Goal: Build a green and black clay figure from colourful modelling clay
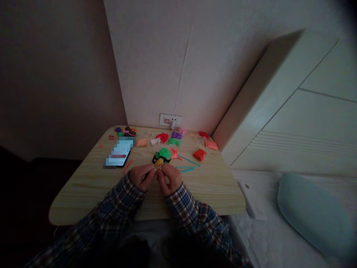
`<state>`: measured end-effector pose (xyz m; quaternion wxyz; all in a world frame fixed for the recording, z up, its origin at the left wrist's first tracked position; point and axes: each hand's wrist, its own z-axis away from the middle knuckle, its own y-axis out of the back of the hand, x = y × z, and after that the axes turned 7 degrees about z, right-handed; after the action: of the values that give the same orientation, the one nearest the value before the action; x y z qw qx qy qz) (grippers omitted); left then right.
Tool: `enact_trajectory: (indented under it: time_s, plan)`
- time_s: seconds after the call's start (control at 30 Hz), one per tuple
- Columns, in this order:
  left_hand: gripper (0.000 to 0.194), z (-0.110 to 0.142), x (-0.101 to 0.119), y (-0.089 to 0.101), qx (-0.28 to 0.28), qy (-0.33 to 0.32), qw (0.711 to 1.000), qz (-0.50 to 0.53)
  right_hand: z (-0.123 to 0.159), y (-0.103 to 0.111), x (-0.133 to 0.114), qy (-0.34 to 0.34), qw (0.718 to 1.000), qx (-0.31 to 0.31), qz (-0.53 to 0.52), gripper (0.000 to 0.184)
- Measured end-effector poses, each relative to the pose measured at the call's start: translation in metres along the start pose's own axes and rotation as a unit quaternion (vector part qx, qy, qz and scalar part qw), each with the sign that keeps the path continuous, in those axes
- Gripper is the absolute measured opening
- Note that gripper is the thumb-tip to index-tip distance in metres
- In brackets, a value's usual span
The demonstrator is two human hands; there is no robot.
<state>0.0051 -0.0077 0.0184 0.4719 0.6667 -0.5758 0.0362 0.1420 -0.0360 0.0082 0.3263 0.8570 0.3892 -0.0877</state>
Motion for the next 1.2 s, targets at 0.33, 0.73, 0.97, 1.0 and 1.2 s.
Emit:
enact_trajectory:
  time_s: [0.33,0.73,0.97,1.0,1.2]
  plan:
    - [0.031,-0.004,0.01,-0.025,0.065,0.039,0.997,0.018,0.0,0.011,-0.003,-0.031,0.999,0.028,0.021,0.024]
    - [0.027,-0.018,0.06,-0.011,0.026,0.0,0.993,0.115,-0.014,0.057,-0.037,-0.087,0.994,0.037,0.056,0.022]
    - [0.027,-0.034,0.047,-0.013,0.086,-0.089,0.99,-0.071,-0.029,0.058,-0.016,-0.137,0.974,-0.114,0.136,0.017]
    - [0.026,-0.035,0.046,-0.012,0.1,-0.098,0.987,-0.081,-0.029,0.058,-0.014,-0.126,0.972,-0.126,0.156,0.018]
    - [0.009,-0.03,0.053,-0.002,0.159,-0.094,0.98,-0.071,-0.032,0.056,-0.025,-0.065,0.976,-0.094,0.185,0.022]
